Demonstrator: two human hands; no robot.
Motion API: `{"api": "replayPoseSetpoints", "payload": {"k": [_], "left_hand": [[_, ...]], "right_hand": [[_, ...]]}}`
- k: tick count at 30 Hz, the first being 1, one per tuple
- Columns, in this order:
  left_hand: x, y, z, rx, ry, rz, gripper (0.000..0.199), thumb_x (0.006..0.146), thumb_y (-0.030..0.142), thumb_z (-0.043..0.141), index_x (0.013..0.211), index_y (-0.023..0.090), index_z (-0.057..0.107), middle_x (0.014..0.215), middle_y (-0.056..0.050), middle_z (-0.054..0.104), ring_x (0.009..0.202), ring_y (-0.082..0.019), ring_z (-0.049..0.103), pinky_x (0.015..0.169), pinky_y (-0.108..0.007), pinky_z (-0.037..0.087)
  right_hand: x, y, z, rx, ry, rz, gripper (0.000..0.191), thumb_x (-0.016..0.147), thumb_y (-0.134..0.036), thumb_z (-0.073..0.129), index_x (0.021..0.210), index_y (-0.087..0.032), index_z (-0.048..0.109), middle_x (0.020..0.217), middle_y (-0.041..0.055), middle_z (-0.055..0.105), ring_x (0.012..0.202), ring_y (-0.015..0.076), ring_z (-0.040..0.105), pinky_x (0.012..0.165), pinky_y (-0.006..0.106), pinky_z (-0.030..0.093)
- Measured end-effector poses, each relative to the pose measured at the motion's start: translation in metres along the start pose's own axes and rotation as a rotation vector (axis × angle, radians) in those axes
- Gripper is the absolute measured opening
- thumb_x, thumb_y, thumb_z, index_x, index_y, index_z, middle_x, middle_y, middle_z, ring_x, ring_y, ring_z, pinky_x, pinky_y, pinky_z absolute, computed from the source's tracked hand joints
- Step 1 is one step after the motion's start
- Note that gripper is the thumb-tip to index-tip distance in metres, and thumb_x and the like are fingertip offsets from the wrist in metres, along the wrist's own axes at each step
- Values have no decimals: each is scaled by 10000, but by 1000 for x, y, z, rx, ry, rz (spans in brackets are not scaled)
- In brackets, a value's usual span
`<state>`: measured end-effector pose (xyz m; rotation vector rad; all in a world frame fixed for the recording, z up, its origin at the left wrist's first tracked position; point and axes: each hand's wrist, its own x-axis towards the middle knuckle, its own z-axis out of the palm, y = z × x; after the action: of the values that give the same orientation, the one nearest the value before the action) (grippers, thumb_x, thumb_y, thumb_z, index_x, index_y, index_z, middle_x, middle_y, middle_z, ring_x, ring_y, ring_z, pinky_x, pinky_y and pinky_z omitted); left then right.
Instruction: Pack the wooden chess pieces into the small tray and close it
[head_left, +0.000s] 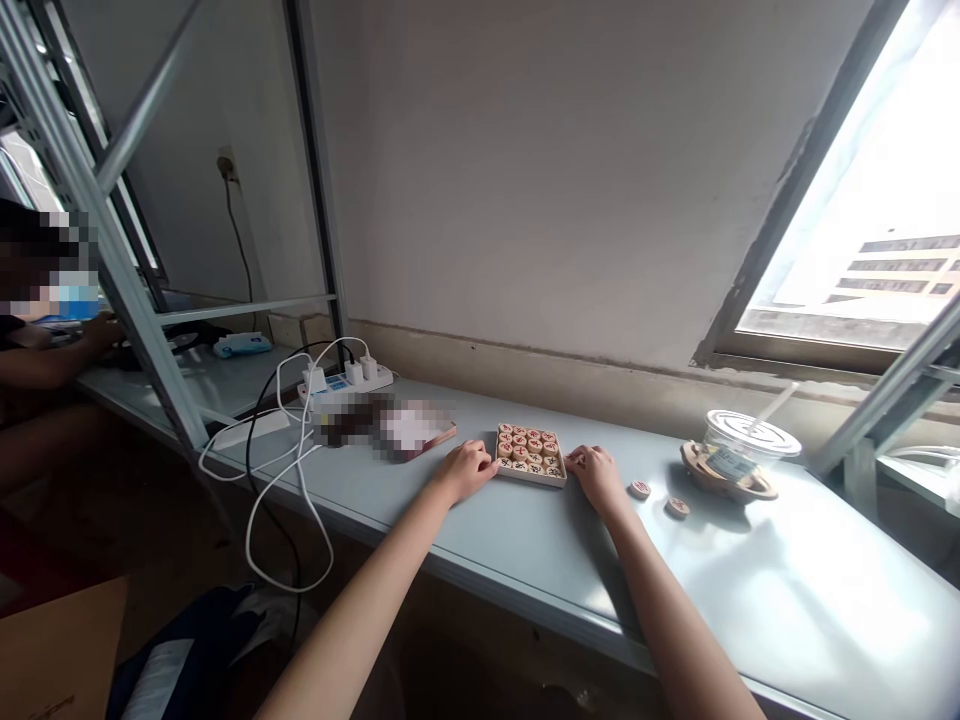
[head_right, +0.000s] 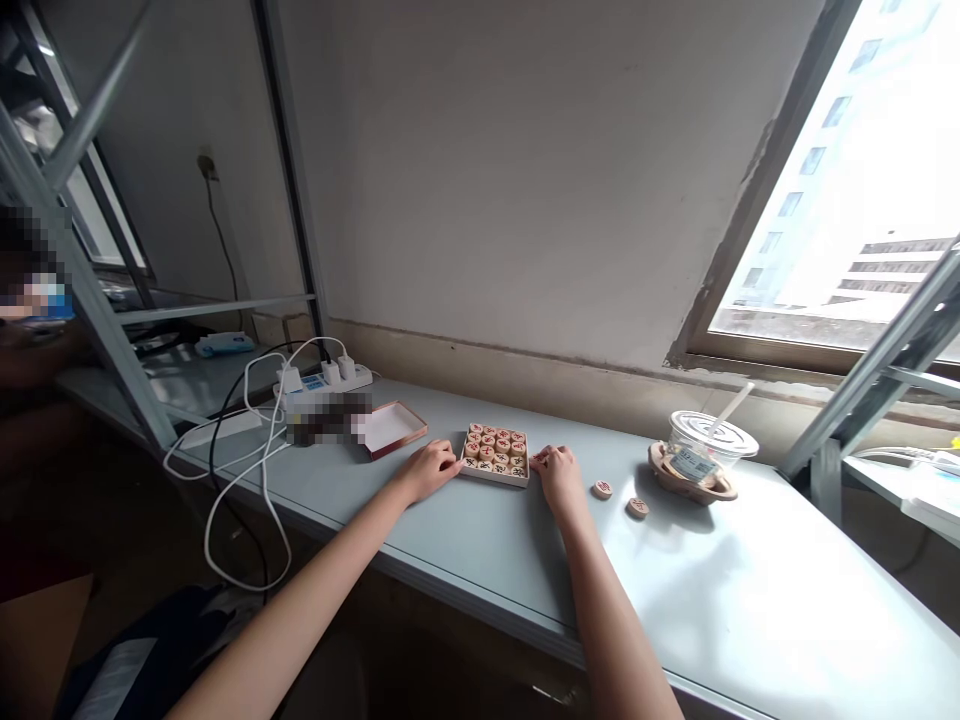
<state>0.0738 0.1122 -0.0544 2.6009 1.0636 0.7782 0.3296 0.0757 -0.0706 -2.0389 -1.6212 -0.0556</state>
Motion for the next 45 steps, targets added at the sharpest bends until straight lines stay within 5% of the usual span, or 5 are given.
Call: {"api": "replayPoseSetpoints", "payload": {"k": [7,13,28,35,45], "left_hand": [[0,-3,3,2,7,7,379,887,369,389,657,172,617,777,-55,571,849,-189,539,738,-284,408],[0,-2,2,-3,2,6,385,882,380,394,646,174,618,770,-54,566,838,-190,539,706,-278,407],[0,-3,2,4,2,-4,413,879,413,378,621,179,601,766,-52,556,789,-186,550,690,-280,405],[1,-3,1,-4,-1,9,400,884,389,365,635,181,598,771,-53,567,834,-189,544,699,-279,399],[2,-3,1,-8,-15,-9,402,872,405,378,614,182,591,764,-51,562,811,-193,536,694,-284,402]], "right_hand": [[-7,-19,-21,-104,150,99,258,823,-408,518,915,-222,670,1046,98,593,1001,279,482,806,383,349],[-8,-33,-19,228,-26,-241,328,836,-476,473,1014,-259,642,990,49,599,915,197,539,796,315,382],[-12,-39,-26,96,-30,-228,268,825,-411,504,1060,-322,597,1067,12,622,1018,218,525,863,366,343],[-11,-8,-35,-153,-136,165,316,815,-343,537,1088,-192,592,1085,115,562,992,237,534,797,330,369],[-7,-22,-40,145,27,-65,263,833,-394,489,1039,-275,601,993,13,643,872,188,577,803,330,382]]}}
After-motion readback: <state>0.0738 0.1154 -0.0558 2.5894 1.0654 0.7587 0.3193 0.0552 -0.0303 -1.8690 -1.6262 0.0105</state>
